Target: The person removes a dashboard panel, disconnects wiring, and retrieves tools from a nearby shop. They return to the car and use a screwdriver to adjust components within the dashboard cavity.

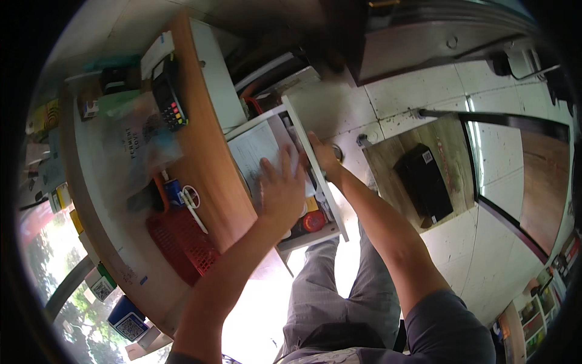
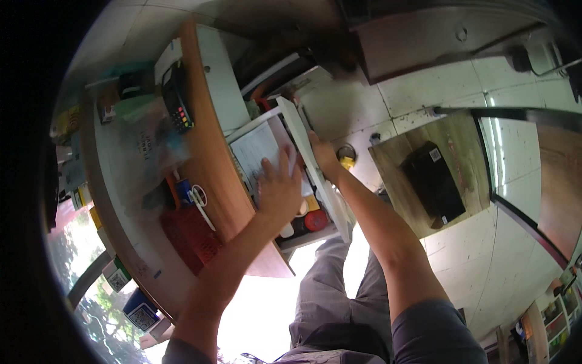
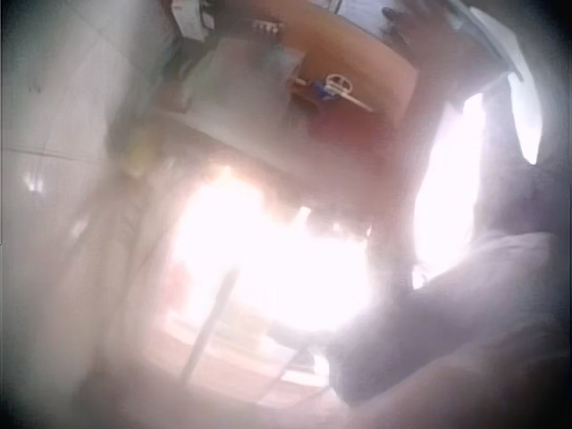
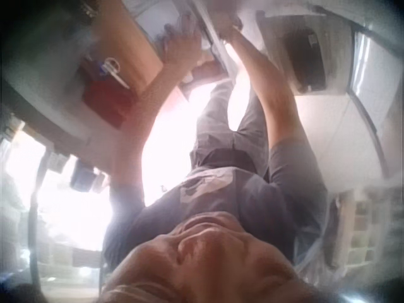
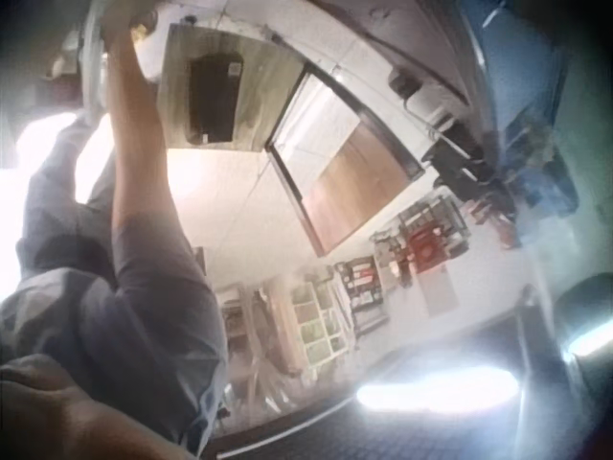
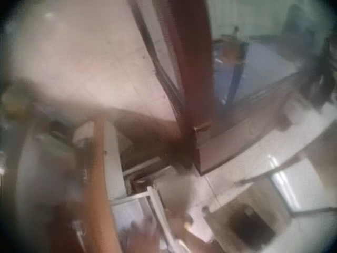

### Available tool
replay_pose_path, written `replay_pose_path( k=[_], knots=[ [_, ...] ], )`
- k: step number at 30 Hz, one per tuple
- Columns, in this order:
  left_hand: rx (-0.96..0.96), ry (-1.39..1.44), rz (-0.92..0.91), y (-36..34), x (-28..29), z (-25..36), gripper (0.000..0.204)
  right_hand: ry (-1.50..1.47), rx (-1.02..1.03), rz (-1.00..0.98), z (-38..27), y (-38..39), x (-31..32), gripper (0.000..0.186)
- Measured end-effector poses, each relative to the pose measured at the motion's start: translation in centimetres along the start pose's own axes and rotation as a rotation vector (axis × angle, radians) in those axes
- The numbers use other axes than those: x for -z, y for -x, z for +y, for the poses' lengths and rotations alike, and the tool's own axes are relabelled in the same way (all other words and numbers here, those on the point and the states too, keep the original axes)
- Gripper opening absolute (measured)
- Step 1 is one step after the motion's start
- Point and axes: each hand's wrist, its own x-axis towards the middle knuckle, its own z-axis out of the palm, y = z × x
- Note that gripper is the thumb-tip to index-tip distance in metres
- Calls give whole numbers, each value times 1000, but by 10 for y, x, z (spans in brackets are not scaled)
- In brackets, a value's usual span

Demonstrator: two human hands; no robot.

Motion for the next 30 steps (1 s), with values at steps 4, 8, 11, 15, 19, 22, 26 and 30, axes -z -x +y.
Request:
replay_pose_path(
  k=[4,8,11,15,19,22,26,30],
  knots=[
    [-55,219,-179,-4,8,-39,63,36,132,-1,-3,6,0,62],
    [-276,124,59,0,17,-65,68,-136,-130,36,-14,10,-2,57],
    [-457,138,-33,0,20,-65,67,-105,-61,11,-21,14,-2,56],
    [-668,181,-208,-15,15,-50,66,-94,-66,-1,-30,18,1,52],
    [-810,-69,-251,-47,10,-38,53,-35,-49,-3,-28,18,3,51],
    [-873,-79,-136,-61,17,-44,38,-73,-69,2,-23,14,0,53],
    [-908,-164,-209,-49,43,-72,10,-106,-120,36,-18,10,-4,55],
    [-1055,-286,-149,-34,55,-87,8,-122,-56,-12,-17,17,-1,56]
  ],
)
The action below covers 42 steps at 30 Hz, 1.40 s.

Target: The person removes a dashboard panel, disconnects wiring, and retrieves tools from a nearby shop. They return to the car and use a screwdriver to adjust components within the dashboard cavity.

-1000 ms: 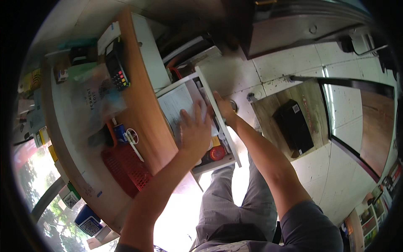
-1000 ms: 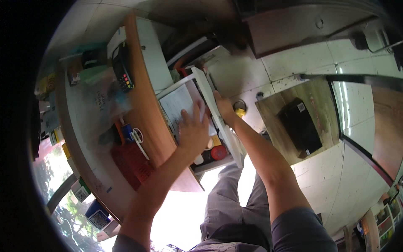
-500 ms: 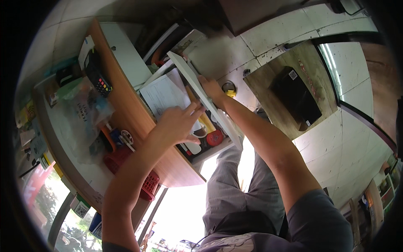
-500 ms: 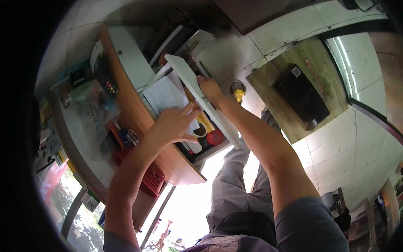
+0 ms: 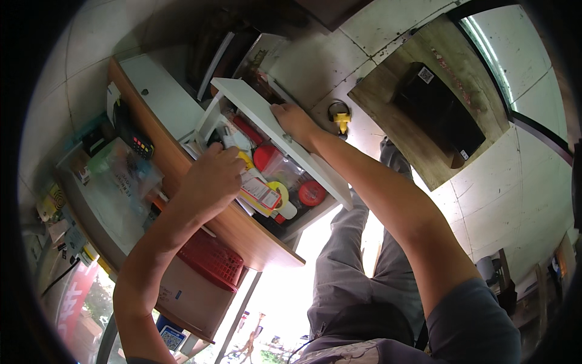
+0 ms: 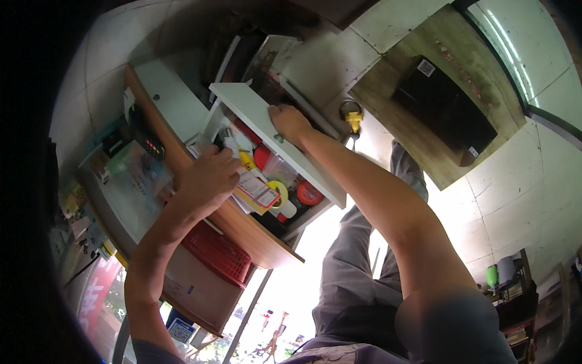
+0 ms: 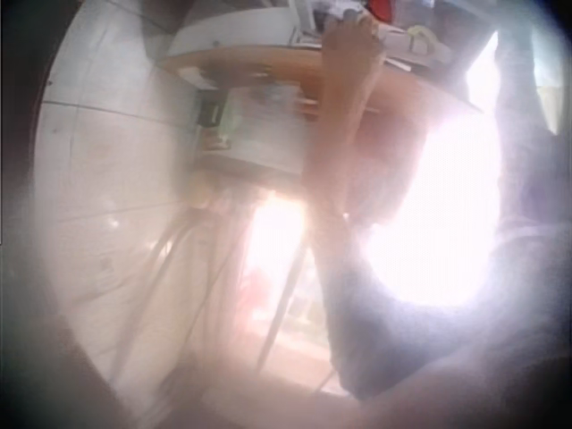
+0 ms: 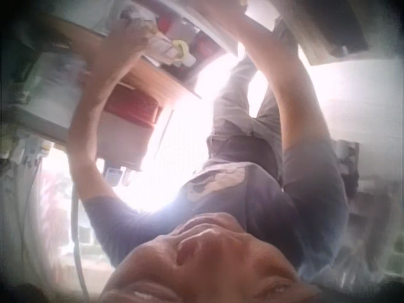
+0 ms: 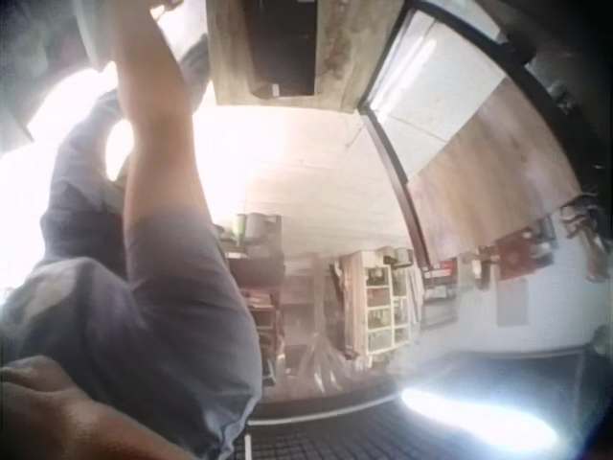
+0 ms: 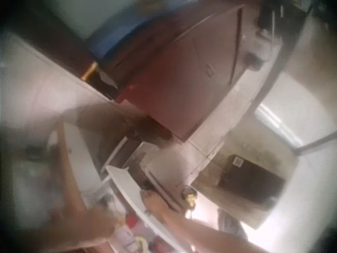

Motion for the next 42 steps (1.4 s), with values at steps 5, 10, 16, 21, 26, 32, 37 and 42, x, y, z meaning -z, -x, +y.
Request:
replay_pose_path(
  k=[5,10,16,21,26,32,37,42],
  knots=[
    [133,250,-146,-11,-22,5,15,-19,13,-46,-3,16,6,55],
    [-3,261,-121,-7,-41,-5,19,-199,-3,-53,14,33,11,55],
    [28,412,19,4,-24,-26,33,-247,-85,-153,27,45,18,51],
    [182,862,46,-9,-7,-46,40,-190,-9,-139,26,48,19,55],
    [289,959,-1,-20,-1,-61,47,-206,-58,-144,20,51,21,53],
    [240,1042,126,-14,-1,-69,47,-248,-34,-186,23,54,23,47],
    [182,941,143,-5,10,-65,35,-363,-78,-182,23,58,25,42],
    [-8,535,32,-22,12,-10,29,-342,-47,-197,15,68,29,43]
  ],
)
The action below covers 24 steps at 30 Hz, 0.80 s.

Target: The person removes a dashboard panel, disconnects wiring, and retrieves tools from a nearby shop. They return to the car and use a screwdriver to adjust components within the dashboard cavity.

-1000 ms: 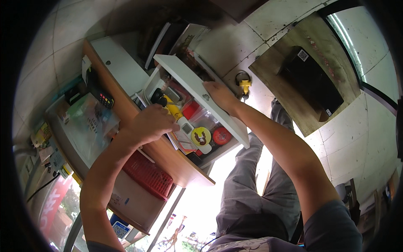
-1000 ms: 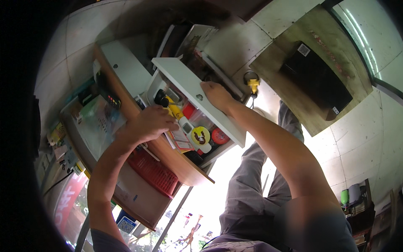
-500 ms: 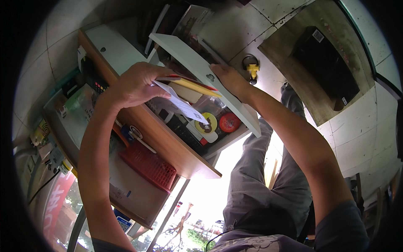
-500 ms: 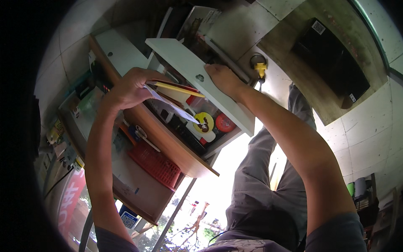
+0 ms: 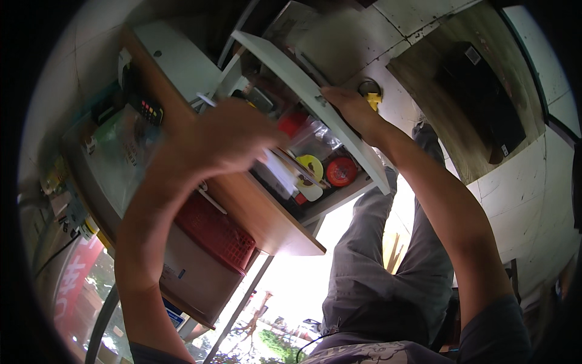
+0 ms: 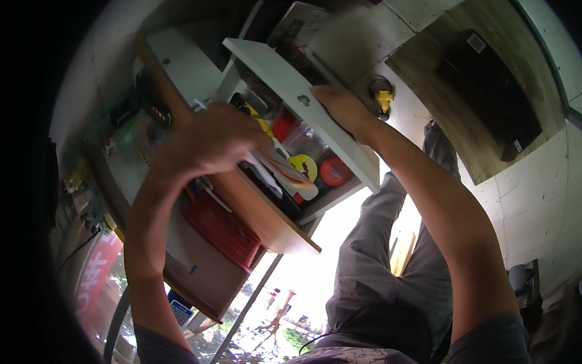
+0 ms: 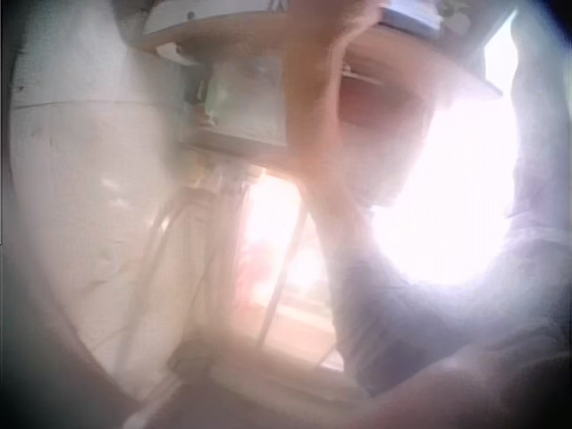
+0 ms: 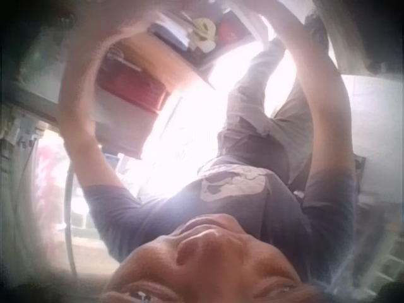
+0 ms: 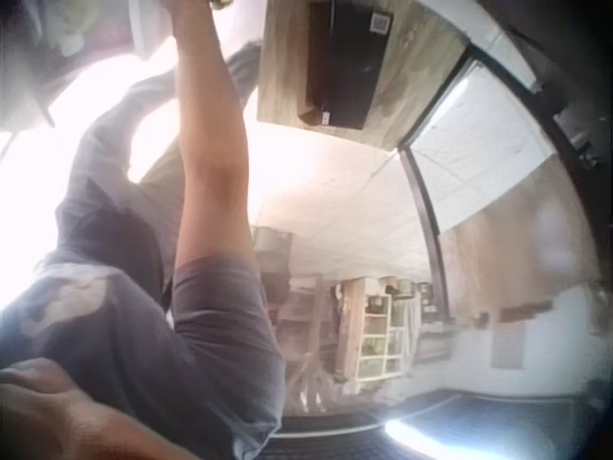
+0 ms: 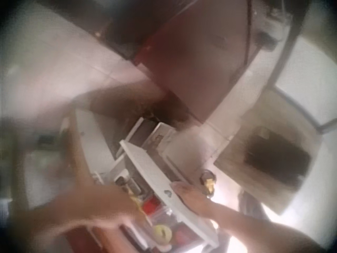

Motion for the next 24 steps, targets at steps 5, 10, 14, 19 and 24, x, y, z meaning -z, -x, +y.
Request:
replay_pose_path(
  k=[5,10,14,19,24],
  knots=[
    [216,-176,-283,-24,-63,25,46,53,-70,79,-3,2,-1,26],
    [108,-191,300,-19,-89,29,78,708,401,45,5,1,-3,22],
    [202,-198,219,-22,-91,28,78,649,349,68,7,-2,-4,23],
    [15,-176,177,8,-91,35,38,589,280,101,9,-1,-6,36],
    [-109,-93,307,34,-89,39,20,353,48,127,-3,7,-9,45]
  ],
)
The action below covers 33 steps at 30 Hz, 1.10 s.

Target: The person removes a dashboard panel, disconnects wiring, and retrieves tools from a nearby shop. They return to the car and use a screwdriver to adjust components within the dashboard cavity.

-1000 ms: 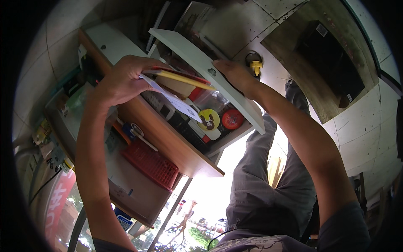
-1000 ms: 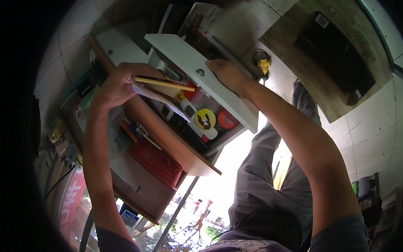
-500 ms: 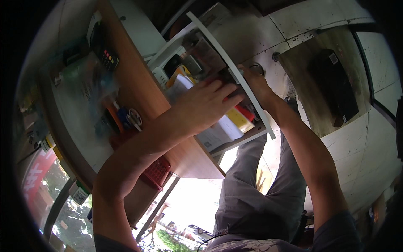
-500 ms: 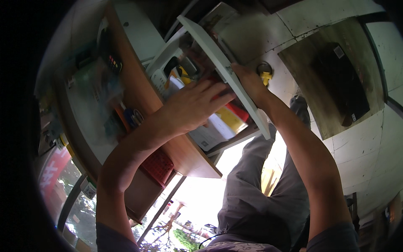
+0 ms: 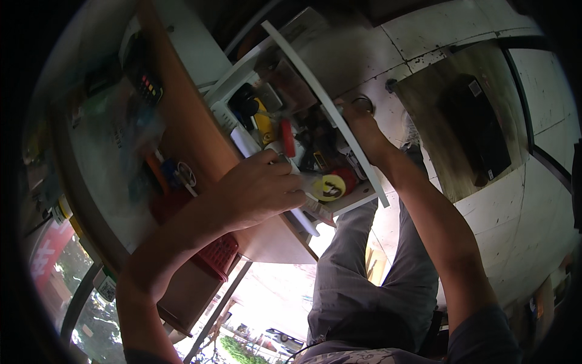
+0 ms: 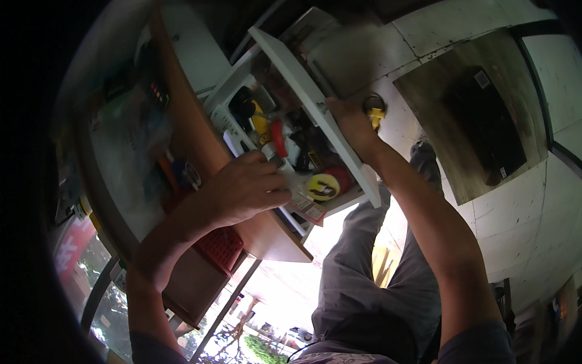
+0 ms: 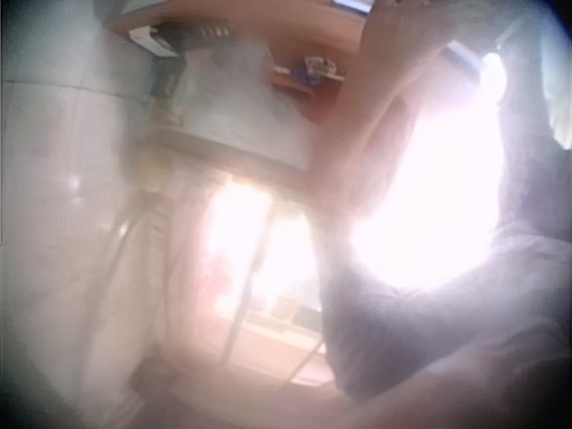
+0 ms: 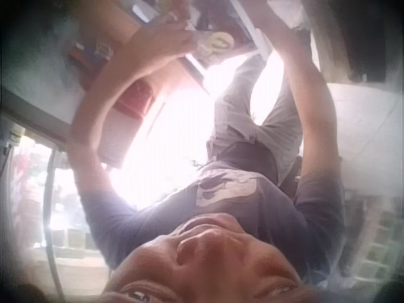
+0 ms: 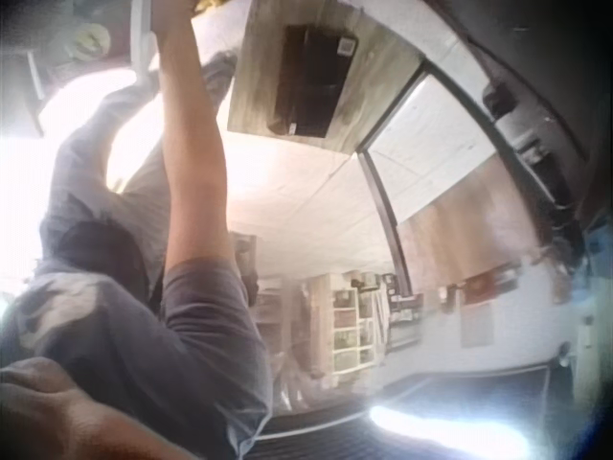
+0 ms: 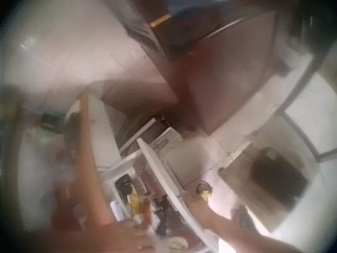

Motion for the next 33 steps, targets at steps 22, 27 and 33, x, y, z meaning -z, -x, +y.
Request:
replay_pose_path(
  k=[22,27,33],
  knots=[
    [74,279,-205,-52,64,-62,35,-54,200,-139,19,-13,7,32],
    [133,418,-110,-53,78,-94,39,-224,67,-261,23,-20,11,51],
    [211,352,-174,-56,90,-97,40,-252,0,-208,20,-28,11,51]
  ],
)
